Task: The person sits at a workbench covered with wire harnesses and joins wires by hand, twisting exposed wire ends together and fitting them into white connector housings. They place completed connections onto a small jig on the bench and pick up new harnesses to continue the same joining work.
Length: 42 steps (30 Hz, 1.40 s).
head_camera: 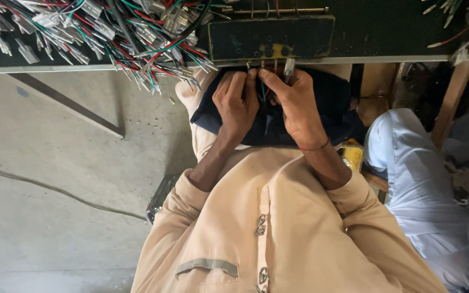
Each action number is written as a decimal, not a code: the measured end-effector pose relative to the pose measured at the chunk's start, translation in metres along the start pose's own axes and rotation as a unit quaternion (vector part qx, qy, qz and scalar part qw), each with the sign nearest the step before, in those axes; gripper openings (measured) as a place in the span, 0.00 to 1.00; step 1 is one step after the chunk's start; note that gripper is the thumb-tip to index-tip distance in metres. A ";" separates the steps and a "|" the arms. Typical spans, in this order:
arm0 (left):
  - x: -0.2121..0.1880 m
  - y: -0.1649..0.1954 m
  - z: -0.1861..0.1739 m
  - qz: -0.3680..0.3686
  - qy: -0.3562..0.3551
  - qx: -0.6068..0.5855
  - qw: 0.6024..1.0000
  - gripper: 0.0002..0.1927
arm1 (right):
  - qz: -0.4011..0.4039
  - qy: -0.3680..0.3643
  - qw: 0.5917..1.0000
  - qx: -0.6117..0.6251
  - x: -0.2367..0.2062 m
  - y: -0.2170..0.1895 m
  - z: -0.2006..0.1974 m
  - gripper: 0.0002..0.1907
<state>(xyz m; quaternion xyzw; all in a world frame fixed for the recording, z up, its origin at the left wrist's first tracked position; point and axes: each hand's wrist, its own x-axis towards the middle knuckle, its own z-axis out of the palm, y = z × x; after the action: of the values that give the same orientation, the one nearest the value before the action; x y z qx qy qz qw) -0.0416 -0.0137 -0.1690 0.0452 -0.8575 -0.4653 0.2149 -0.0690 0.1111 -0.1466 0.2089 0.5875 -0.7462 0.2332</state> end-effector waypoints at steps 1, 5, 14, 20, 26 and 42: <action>0.000 -0.001 0.000 0.008 -0.004 0.008 1.000 0.10 | -0.004 -0.001 1.000 -0.001 -0.001 0.000 0.000 0.05; -0.001 -0.003 -0.002 0.017 -0.018 0.025 0.999 0.08 | -0.007 -0.005 1.000 0.004 -0.003 -0.001 0.000 0.05; 0.003 -0.003 -0.003 -0.013 -0.031 0.001 0.999 0.09 | -0.001 -0.017 1.000 0.002 -0.004 -0.004 0.001 0.08; -0.001 0.004 0.002 -0.247 -0.036 -0.119 0.961 0.16 | -0.007 -0.179 0.977 -0.113 -0.005 -0.040 -0.026 0.24; 0.002 0.013 0.014 -0.342 0.019 -0.286 0.895 0.20 | -0.389 -0.231 0.699 -0.554 0.030 -0.029 -0.005 0.19; -0.001 0.025 -0.037 -0.175 -0.026 -0.118 0.977 0.14 | -0.424 -0.200 0.639 -0.610 0.028 -0.052 -0.061 0.15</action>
<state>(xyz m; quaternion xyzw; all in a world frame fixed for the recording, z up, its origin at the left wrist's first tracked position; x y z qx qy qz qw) -0.0224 -0.0279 -0.1313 0.1573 -0.7802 -0.5950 0.1118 -0.1199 0.1780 -0.1360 -0.4068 0.8727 -0.2586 0.0776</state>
